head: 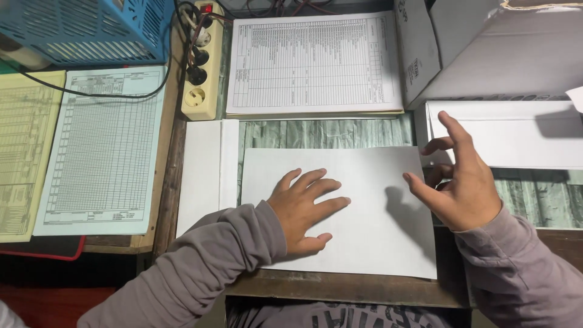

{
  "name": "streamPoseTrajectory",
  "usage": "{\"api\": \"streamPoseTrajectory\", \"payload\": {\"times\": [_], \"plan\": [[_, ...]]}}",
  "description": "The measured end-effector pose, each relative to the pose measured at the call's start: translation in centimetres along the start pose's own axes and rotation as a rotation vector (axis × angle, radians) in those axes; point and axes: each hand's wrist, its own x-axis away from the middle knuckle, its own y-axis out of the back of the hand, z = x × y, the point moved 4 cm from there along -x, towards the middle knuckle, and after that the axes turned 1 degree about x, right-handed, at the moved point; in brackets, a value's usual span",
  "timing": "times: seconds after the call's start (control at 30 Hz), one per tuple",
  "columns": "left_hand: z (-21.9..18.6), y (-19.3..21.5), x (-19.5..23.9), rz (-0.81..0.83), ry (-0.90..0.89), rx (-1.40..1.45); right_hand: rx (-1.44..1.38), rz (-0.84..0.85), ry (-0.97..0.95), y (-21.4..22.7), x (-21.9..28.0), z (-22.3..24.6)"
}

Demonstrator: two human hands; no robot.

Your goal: Folding paper documents and inserting them into envelopes

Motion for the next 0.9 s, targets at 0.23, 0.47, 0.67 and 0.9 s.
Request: {"api": "streamPoseTrajectory", "payload": {"times": [0.23,0.47,0.67,0.9], "plan": [[-0.4,-0.9,-0.2,-0.079,0.047,-0.038,-0.413,0.029,-0.065,-0.4,0.5,-0.4],[-0.2,-1.0,-0.1,-0.122,0.060,-0.027,-0.398,0.008,0.275,-0.8,1.2,-1.5],[0.0,-1.2,-0.2,-0.116,0.065,0.021,-0.308,-0.017,0.475,-1.3,1.2,0.6],[1.1,-0.8,-0.2,-0.158,0.094,0.067,-0.064,0.238,0.766,-3.2,1.1,2.1]]}}
